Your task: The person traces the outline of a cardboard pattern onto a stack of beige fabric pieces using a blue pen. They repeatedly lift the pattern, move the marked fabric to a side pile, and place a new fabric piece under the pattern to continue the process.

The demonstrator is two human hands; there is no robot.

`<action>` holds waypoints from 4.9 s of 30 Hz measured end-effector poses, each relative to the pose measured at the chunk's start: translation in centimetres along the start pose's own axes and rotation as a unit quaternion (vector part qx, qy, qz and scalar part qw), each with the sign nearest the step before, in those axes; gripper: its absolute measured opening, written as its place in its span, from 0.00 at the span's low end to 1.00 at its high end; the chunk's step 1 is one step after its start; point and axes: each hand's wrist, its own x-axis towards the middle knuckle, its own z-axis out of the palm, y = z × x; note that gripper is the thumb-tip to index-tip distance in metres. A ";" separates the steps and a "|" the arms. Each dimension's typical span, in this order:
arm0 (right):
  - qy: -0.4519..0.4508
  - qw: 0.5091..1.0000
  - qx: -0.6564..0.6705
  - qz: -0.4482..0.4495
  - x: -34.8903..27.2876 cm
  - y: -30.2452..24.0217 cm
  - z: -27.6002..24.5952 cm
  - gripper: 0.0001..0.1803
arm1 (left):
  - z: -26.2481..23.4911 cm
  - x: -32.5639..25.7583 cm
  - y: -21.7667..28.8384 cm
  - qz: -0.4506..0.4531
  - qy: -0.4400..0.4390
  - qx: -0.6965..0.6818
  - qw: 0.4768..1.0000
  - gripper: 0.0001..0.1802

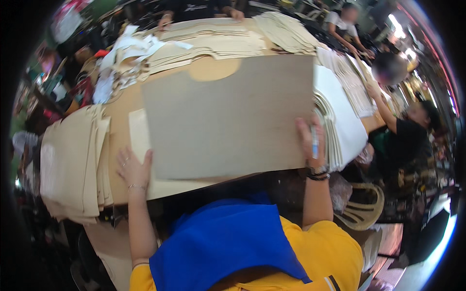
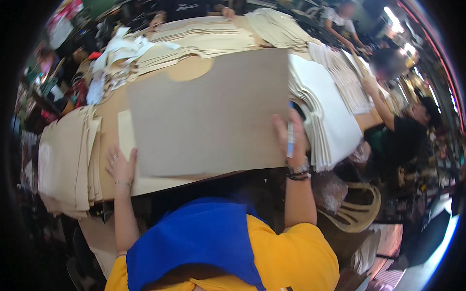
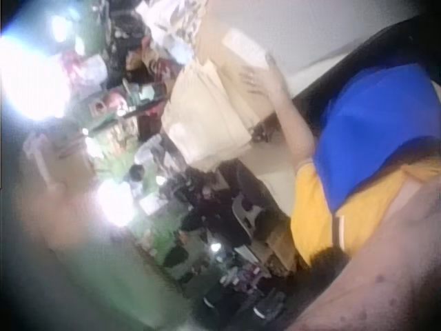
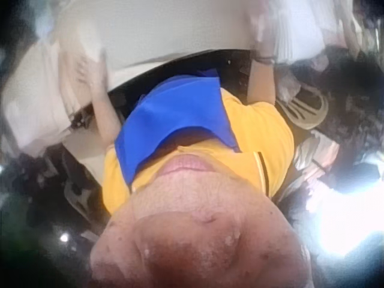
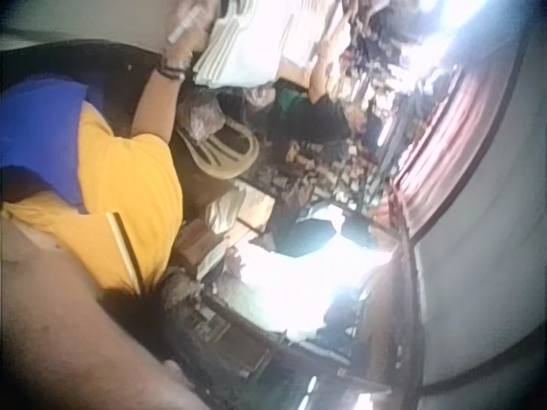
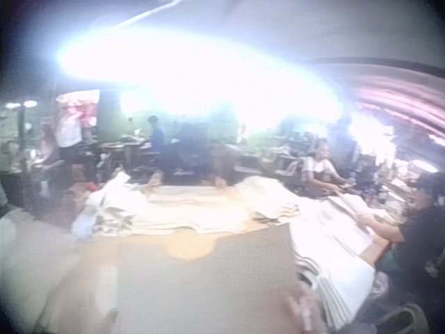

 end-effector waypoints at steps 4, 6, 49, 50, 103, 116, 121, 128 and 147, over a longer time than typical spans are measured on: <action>0.179 0.978 -0.103 -0.024 0.5 0.6 -3.4 0.19 | -2.1 -0.6 1.5 0.020 -0.047 -0.013 0.999 0.47; 0.280 0.959 0.002 -0.048 0.9 1.4 -4.0 0.19 | -2.2 -0.5 1.3 0.033 -0.046 -0.040 0.998 0.44; 0.264 0.960 -0.004 -0.094 4.5 0.6 -3.0 0.24 | 4.2 -33.0 -29.5 -0.603 -0.131 -0.030 0.786 0.54; 0.244 0.964 -0.020 -0.105 4.5 1.7 -3.7 0.24 | 4.1 -32.8 -29.4 -0.612 -0.097 -0.009 0.785 0.53; 0.046 0.931 0.340 0.127 3.6 6.1 -5.5 0.15 | -1.4 2.2 3.0 0.221 -0.147 -0.612 0.745 0.41; -0.087 0.966 -0.210 0.125 1.7 7.3 7.0 0.27 | -4.9 3.1 -1.0 -0.004 -0.145 -0.378 0.914 0.35; -0.091 0.951 -0.255 0.146 2.1 7.2 7.9 0.31 | -3.6 3.6 -1.2 0.023 -0.072 -0.265 0.961 0.33; -0.100 0.940 -0.302 0.123 2.1 7.1 8.3 0.29 | -2.4 4.2 -2.1 0.016 -0.098 -0.317 0.943 0.34; -0.124 0.934 -0.315 0.116 2.2 6.9 8.4 0.30 | -2.3 4.4 -2.3 -0.003 -0.121 -0.390 0.913 0.32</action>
